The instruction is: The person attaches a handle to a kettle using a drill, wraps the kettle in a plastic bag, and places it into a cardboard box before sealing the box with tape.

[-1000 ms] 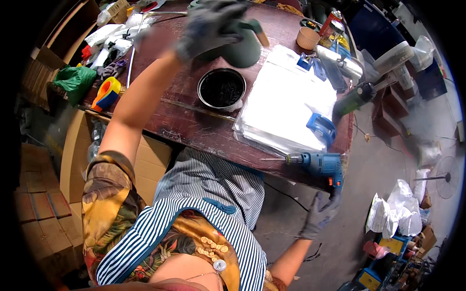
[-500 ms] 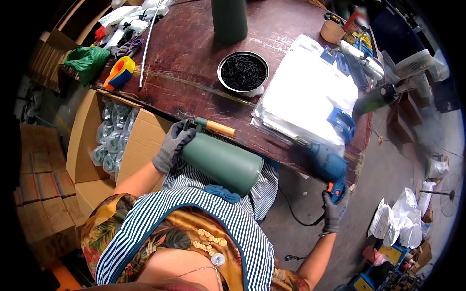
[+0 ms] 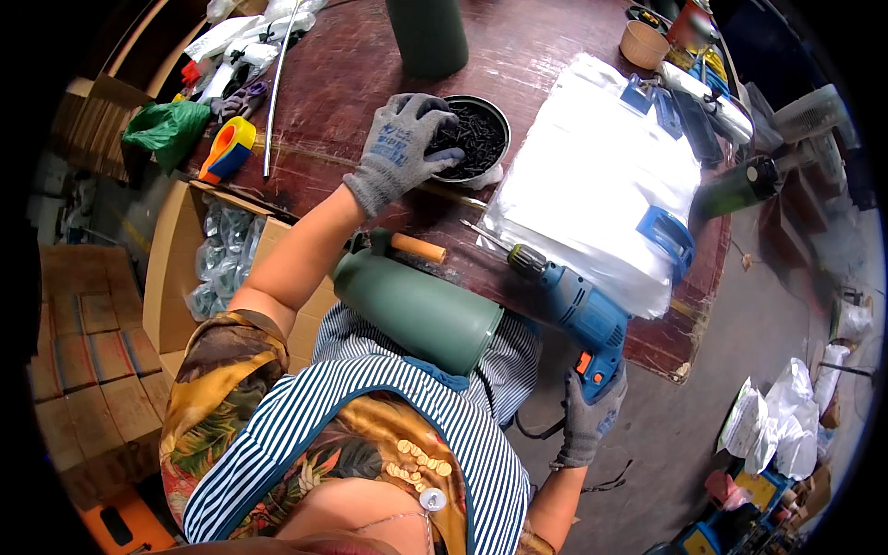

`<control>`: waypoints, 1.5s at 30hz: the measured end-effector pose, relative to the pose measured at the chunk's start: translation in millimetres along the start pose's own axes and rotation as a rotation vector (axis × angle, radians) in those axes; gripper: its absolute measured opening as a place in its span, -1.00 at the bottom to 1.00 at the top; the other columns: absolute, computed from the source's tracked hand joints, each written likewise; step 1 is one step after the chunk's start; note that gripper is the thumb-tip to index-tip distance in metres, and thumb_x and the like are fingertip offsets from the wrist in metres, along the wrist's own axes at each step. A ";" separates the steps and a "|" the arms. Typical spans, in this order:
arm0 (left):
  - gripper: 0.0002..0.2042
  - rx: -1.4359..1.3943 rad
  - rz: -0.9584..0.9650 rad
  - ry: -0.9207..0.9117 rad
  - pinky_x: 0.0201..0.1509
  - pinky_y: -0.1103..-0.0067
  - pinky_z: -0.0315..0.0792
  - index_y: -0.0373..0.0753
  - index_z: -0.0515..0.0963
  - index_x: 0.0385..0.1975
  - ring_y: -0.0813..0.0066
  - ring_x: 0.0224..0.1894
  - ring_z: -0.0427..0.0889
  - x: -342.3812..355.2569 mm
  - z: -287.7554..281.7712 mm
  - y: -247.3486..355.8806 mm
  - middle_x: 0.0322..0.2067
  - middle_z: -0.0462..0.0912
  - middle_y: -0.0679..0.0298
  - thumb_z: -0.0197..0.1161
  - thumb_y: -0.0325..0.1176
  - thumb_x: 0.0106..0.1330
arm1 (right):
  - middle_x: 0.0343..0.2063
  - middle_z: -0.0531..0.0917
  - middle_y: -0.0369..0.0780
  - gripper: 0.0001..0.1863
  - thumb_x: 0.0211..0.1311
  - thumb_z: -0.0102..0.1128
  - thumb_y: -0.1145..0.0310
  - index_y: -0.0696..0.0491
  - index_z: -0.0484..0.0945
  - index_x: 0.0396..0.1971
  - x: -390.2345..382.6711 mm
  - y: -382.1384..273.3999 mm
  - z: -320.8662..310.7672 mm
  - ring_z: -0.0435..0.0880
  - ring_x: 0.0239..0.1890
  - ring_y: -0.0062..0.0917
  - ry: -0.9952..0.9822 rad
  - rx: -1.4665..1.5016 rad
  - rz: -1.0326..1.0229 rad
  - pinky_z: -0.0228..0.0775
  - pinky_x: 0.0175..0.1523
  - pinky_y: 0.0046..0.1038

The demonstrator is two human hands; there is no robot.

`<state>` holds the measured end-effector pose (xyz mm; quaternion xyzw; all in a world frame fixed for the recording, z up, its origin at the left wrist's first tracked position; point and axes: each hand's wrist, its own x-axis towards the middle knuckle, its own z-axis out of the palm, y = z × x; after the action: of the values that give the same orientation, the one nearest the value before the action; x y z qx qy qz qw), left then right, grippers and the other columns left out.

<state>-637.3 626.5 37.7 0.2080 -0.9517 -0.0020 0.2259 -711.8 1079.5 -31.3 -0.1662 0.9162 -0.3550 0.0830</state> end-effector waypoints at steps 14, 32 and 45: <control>-0.85 -1.220 -0.307 0.261 -0.07 0.73 0.48 -0.28 0.63 -0.11 0.61 -0.06 0.61 -38.6 20.3 -14.0 -0.11 0.65 0.36 0.26 -0.40 0.41 | -0.30 0.56 -0.28 -0.23 0.10 0.42 0.44 0.03 0.23 0.31 -11.6 -16.2 3.4 0.57 -0.50 -0.64 -0.115 0.510 0.344 0.39 -0.46 -0.61; -0.79 -1.161 -0.713 -0.618 -0.25 0.62 0.49 -0.33 0.68 -0.19 0.64 -0.38 0.56 -88.3 33.4 -20.7 -0.37 0.69 0.34 0.30 -0.30 0.36 | -0.30 0.54 -0.26 -0.20 0.10 0.42 0.54 0.04 0.19 0.31 -21.5 -49.0 20.1 0.58 -0.50 -0.64 -0.158 0.611 0.426 0.39 -0.51 -0.64; -0.81 -1.026 -0.448 -0.709 -0.21 0.65 0.46 -0.28 0.67 -0.18 0.70 -0.33 0.54 -74.1 37.9 -29.5 -0.37 0.67 0.42 0.29 -0.31 0.35 | -0.26 0.55 -0.25 -0.26 0.18 0.39 0.44 0.05 0.20 0.32 -23.0 -45.0 15.2 0.62 -0.43 -0.61 -0.221 0.556 0.394 0.49 -0.41 -0.60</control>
<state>-581.9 625.6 -31.1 0.2536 -0.7806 -0.5701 -0.0366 -675.2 1047.2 -11.2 0.0054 0.7846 -0.5477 0.2906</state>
